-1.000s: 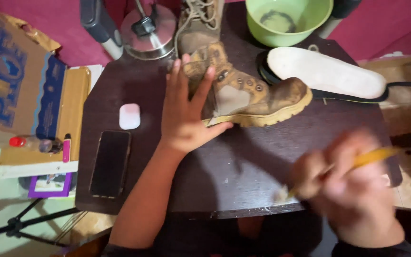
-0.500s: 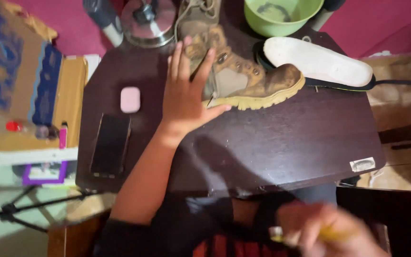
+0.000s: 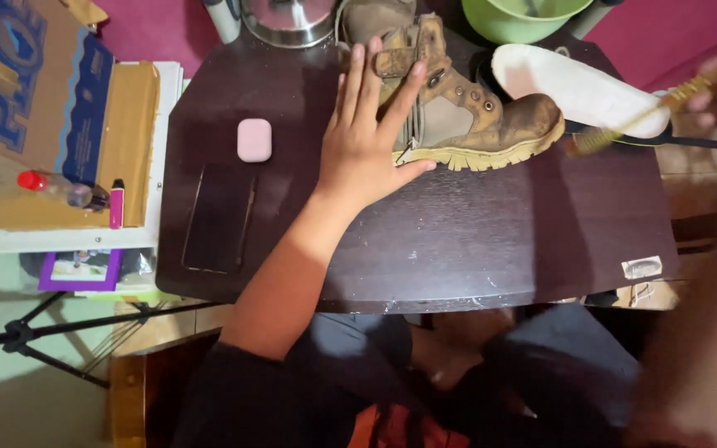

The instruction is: The person cleans a brown hiking boot using a yellow toothbrush. They scrub the upper fabric, the sole, and the side of the boot while holding it on a table. A second boot, a bowl of water, and a phone are also visible on the table.

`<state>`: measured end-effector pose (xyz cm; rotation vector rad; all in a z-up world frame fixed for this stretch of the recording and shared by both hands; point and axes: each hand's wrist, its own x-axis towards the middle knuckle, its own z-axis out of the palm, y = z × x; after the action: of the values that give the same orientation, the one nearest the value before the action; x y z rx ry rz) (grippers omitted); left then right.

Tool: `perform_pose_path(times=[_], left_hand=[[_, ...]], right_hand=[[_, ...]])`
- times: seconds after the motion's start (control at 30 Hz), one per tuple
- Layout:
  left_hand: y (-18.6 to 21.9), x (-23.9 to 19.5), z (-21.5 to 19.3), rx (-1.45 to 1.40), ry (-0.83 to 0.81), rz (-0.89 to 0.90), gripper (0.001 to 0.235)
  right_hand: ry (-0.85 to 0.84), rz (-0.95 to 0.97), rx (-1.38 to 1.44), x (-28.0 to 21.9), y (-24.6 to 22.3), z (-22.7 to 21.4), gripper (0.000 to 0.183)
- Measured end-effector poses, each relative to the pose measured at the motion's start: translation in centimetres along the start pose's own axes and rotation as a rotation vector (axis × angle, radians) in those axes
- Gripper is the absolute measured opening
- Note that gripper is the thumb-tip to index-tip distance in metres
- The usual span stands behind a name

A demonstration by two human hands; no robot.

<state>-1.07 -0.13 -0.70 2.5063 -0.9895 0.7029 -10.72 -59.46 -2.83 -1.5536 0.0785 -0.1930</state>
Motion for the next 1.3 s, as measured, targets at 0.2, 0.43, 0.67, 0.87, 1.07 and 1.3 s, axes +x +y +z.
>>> perform_pose_path(times=[0.2, 0.43, 0.67, 0.87, 1.07, 1.3], left_hand=[[0.3, -0.4, -0.1, -0.034, 0.03, -0.046, 0.131], [0.5, 0.1, -0.7, -0.066, 0.039, -0.061, 0.118], [0.6, 0.2, -0.3, -0.045, 0.085, -0.085, 0.112], [0.9, -0.1, -0.5, -0.011, 0.102, -0.079, 0.113], [1.0, -0.2, -0.5, -0.024, 0.035, -0.124, 0.119], [1.2, -0.5, 0.0, 0.049, 0.008, -0.193, 0.113]], right_hand=[[0.328, -0.154, 0.607, -0.8, -5.4, 22.6, 0.033], [0.05, -0.227, 0.915, 0.2, -0.1, 21.7, 0.005], [0.459, -0.238, 0.627, -0.6, -0.1, 20.4, 0.019], [0.516, -0.343, 0.586, 0.6, 1.9, 19.1, 0.022], [0.451, -0.311, 0.592, 1.5, 1.0, 20.4, 0.015], [0.278, -0.225, 0.686, -0.3, -1.0, 24.0, 0.016]])
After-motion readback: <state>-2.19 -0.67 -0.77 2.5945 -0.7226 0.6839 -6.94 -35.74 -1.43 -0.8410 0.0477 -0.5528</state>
